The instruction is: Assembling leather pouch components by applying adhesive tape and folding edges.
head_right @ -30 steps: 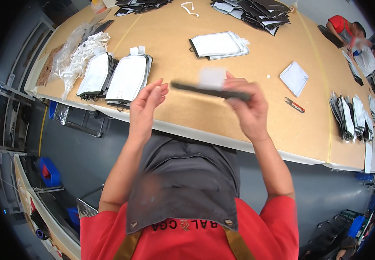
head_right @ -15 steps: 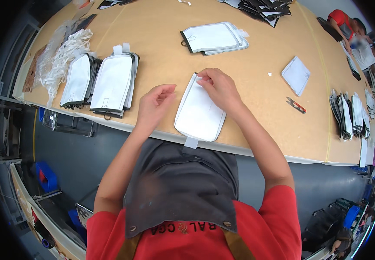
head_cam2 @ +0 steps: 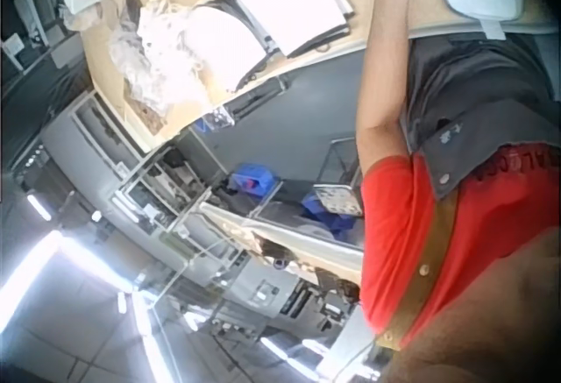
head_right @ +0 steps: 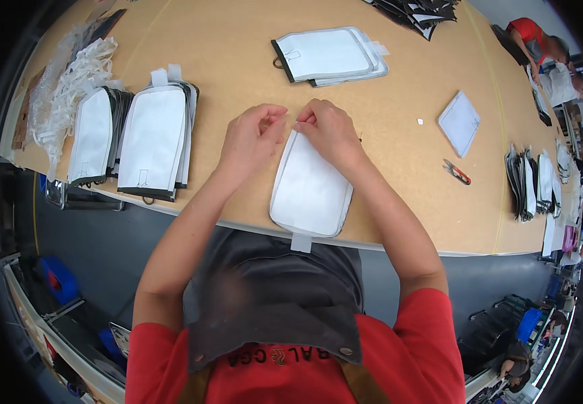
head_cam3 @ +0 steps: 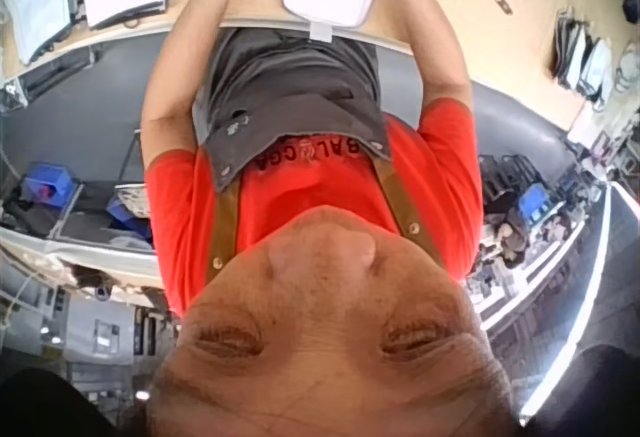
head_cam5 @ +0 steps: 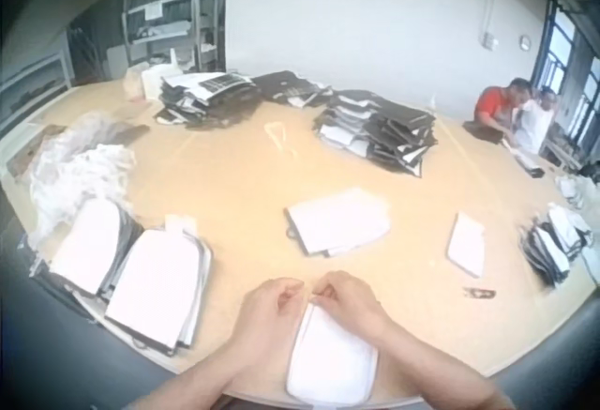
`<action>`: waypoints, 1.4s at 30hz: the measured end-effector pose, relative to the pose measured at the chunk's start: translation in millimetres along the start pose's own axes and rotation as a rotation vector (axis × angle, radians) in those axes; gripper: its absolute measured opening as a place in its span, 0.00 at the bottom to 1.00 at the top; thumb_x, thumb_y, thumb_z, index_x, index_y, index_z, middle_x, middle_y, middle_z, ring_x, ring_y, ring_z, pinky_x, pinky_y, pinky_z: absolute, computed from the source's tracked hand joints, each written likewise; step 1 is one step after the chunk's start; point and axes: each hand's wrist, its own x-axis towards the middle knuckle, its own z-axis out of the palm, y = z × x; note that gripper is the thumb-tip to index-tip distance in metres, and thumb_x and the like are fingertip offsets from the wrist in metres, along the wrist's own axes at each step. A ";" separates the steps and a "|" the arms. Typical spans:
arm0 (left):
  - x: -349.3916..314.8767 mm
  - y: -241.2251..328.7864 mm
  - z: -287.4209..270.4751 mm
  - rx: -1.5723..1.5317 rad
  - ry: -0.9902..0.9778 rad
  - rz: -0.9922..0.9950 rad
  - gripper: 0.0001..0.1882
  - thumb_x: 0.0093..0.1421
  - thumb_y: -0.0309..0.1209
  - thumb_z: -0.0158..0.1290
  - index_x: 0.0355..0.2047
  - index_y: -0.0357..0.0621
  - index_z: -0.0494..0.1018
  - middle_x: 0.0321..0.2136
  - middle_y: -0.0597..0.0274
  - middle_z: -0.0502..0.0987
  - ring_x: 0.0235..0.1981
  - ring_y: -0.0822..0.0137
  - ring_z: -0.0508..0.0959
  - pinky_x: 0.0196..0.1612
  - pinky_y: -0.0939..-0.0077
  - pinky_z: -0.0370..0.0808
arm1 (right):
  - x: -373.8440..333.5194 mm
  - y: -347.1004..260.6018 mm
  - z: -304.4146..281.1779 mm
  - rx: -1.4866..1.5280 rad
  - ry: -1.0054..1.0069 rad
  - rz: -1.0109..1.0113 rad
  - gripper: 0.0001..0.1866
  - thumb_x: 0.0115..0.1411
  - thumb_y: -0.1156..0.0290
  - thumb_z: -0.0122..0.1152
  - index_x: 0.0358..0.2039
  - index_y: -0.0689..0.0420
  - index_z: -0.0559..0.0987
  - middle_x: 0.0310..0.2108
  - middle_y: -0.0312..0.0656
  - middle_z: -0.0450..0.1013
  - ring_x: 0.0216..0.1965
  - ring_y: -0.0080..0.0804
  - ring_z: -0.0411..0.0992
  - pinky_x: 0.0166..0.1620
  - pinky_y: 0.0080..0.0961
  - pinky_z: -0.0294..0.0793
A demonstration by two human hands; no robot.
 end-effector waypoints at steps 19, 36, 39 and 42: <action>34.3 13.9 -8.0 -0.091 -0.285 -0.170 0.06 0.55 0.25 0.56 0.31 0.36 0.82 0.23 0.58 0.82 0.21 0.70 0.82 0.24 0.77 0.78 | -19.5 4.4 25.5 -0.200 0.233 -0.236 0.07 0.58 0.74 0.63 0.32 0.61 0.73 0.31 0.47 0.69 0.35 0.47 0.70 0.39 0.40 0.71; 35.8 13.5 -7.3 -0.049 -0.307 -0.228 0.06 0.58 0.27 0.59 0.33 0.36 0.80 0.26 0.63 0.81 0.24 0.74 0.82 0.24 0.80 0.79 | -27.7 -1.6 7.3 -0.058 0.129 -0.195 0.05 0.60 0.75 0.61 0.36 0.61 0.76 0.34 0.47 0.72 0.37 0.45 0.72 0.40 0.36 0.73; 35.1 11.3 -4.8 -0.082 -0.260 -0.211 0.04 0.55 0.24 0.57 0.29 0.38 0.80 0.23 0.61 0.82 0.21 0.71 0.82 0.25 0.78 0.79 | -20.5 -3.0 10.8 -0.090 0.116 -0.139 0.05 0.59 0.75 0.62 0.34 0.62 0.77 0.34 0.46 0.73 0.36 0.45 0.73 0.40 0.36 0.73; 34.8 11.9 -4.8 -0.081 -0.273 -0.191 0.04 0.56 0.24 0.57 0.29 0.38 0.80 0.23 0.61 0.82 0.21 0.71 0.82 0.25 0.78 0.79 | -17.5 -4.5 9.3 -0.122 0.095 -0.128 0.05 0.59 0.74 0.62 0.33 0.62 0.77 0.33 0.47 0.73 0.35 0.45 0.73 0.39 0.36 0.73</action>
